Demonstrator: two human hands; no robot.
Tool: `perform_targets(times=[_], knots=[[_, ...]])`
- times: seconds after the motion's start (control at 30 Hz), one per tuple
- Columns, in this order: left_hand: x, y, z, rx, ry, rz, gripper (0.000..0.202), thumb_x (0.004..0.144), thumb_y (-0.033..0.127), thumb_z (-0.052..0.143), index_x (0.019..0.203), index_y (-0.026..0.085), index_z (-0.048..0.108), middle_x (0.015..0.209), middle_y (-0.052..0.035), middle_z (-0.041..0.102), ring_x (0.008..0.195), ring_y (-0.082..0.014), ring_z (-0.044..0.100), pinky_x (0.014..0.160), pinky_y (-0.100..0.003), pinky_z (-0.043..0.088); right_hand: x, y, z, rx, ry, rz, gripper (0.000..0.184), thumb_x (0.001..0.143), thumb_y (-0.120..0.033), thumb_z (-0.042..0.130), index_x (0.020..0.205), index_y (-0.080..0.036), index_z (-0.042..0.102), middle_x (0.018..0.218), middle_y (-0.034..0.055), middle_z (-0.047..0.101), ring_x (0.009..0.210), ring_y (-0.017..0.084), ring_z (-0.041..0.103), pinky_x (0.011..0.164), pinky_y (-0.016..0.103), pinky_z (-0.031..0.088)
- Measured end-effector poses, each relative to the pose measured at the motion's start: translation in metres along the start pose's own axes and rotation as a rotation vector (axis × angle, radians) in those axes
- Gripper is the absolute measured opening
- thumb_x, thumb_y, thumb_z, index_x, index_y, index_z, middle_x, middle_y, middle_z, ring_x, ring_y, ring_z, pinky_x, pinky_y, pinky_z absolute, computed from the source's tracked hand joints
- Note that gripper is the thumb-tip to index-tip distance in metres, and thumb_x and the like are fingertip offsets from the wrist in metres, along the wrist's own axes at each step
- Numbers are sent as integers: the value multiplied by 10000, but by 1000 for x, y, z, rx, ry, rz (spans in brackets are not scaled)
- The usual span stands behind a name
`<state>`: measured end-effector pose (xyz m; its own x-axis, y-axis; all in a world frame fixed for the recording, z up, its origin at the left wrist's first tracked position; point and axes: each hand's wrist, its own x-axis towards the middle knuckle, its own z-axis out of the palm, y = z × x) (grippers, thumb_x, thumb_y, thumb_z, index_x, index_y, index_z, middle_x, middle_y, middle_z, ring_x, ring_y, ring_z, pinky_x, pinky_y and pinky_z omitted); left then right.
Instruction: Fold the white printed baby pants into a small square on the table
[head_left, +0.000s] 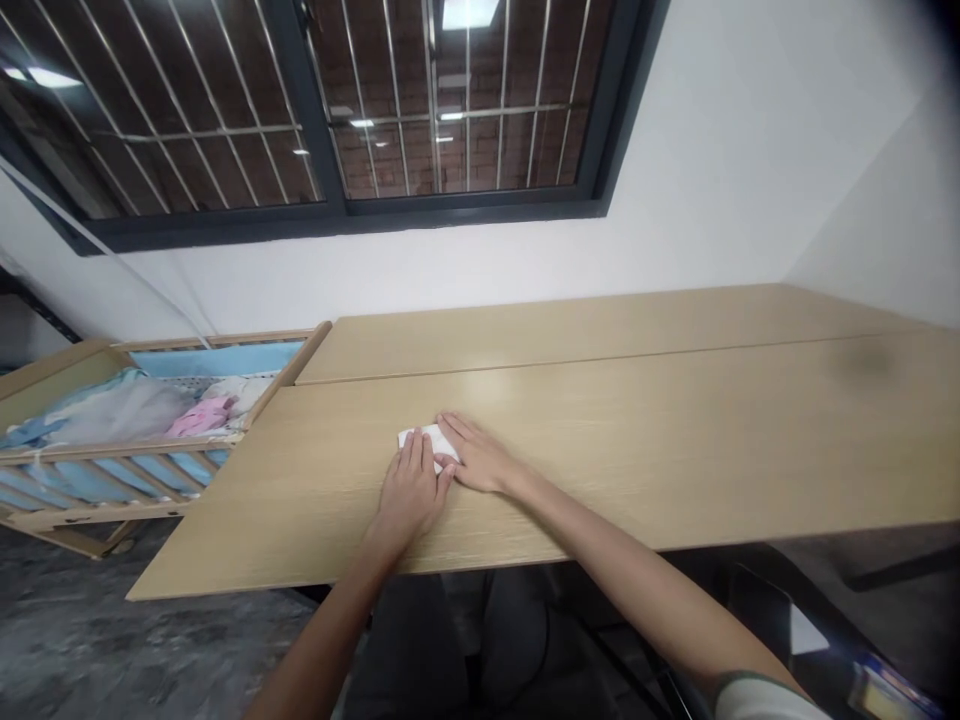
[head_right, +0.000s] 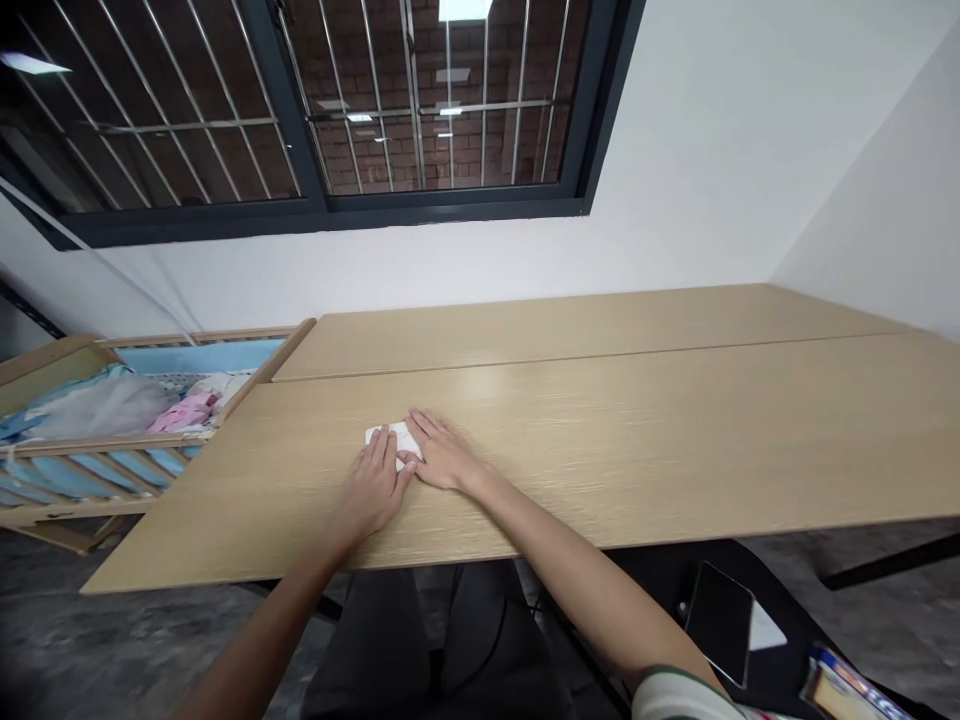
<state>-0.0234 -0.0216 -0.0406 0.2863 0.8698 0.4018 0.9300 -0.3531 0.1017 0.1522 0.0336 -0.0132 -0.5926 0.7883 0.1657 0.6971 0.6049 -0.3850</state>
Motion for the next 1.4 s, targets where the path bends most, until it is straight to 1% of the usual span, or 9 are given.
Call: perform_targets(times=[0.07,0.17,0.4,0.6,0.7,0.87,0.97,1.17,1.4], knots=[[-1,-1,-1,40,9,0,692,1050,484,268,1481,-45,381,1554,-305,385,1513,-365,280,1160,-502,375,-1,0,-1,23,-16,25,838,1020,-647,293,1621,-69,214,1678,169,163,1569,284,122,1276,444,137],[-3,-3,-1,65,25,17,710,1045,503,288,1491,-45,363,1548,-309,392,1504,-364,303,1151,-494,390,-5,0,-3,43,-16,33,875,1008,-686,264,1630,-77,174,1685,157,118,1572,286,105,1277,446,125],[-6,-11,-2,61,9,58,699,1036,471,350,1510,-42,323,1548,-301,399,1499,-360,313,1136,-479,415,-22,3,-9,90,12,130,951,982,-730,278,1625,-39,162,1671,201,151,1553,335,179,1259,466,184],[-7,-8,-1,63,36,34,665,1034,436,355,1512,-25,326,1542,-305,405,1491,-359,332,1127,-493,422,-26,8,-6,105,60,97,896,990,-710,300,1629,-91,188,1670,193,189,1547,336,203,1251,484,193],[-7,-8,-1,70,29,40,664,1033,438,361,1505,-28,336,1541,-305,405,1485,-363,343,1122,-491,429,-27,9,-5,106,96,84,868,994,-682,350,1628,-108,201,1677,192,170,1546,340,205,1248,491,201],[-6,-9,-3,73,19,42,671,1040,457,353,1500,-31,346,1539,-307,408,1485,-365,341,1117,-482,436,-28,9,-5,101,168,26,782,991,-587,462,1604,-134,288,1680,187,175,1539,340,222,1231,491,241],[-6,-9,-3,65,22,42,681,1039,463,363,1505,-34,337,1532,-312,414,1488,-364,336,1120,-474,434,-28,9,-5,81,169,-16,759,974,-558,519,1588,-151,337,1679,181,187,1532,344,233,1222,504,249],[-6,-9,-3,63,29,43,679,1040,476,353,1494,-29,357,1523,-314,425,1481,-367,348,1110,-476,443,-28,8,-3,14,149,-49,726,945,-565,575,1567,-237,396,1681,120,220,1539,369,174,1208,583,200],[-6,-10,-2,69,40,48,676,1043,477,333,1492,-27,351,1520,-310,431,1475,-368,356,1097,-482,451,-29,6,-4,1,141,-51,707,958,-563,552,1562,-228,404,1664,130,269,1533,348,204,1205,573,193]])
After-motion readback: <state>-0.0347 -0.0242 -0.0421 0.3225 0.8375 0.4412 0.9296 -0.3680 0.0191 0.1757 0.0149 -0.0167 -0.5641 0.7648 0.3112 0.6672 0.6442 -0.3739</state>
